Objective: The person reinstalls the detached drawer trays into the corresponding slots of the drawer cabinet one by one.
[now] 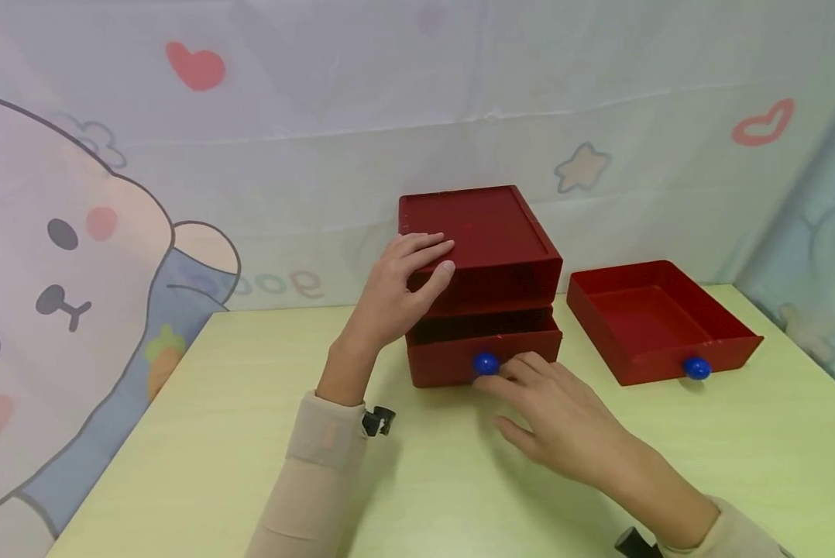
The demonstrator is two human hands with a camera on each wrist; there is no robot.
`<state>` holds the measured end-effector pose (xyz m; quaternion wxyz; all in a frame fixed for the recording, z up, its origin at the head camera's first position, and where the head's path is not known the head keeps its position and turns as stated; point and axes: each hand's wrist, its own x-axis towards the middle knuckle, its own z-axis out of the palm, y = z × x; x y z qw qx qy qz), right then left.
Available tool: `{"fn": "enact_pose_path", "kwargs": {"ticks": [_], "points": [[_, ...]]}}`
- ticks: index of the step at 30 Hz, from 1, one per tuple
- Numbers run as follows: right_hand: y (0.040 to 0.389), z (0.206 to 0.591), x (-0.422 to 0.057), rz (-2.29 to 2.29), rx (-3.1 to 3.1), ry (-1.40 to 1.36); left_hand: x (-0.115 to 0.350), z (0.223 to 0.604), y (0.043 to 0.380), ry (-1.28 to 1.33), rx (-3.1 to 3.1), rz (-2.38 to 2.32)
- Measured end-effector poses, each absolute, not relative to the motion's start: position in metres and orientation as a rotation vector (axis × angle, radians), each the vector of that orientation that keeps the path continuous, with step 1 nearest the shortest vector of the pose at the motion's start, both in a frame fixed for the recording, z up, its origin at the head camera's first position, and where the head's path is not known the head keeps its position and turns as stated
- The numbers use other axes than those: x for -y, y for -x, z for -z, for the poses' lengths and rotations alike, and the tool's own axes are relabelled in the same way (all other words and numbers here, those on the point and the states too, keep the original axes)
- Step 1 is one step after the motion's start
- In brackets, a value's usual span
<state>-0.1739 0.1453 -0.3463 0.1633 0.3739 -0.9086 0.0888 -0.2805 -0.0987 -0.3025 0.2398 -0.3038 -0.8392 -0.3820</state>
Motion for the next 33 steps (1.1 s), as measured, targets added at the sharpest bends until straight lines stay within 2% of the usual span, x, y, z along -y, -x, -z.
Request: {"fn": "enact_pose_path", "kwargs": {"ticks": [33], "points": [[0.1821,0.3460,-0.1474,-0.272,2.678,-0.959,0.1007,0.3030,0.2813,0.836,2.302,1.037]]}}
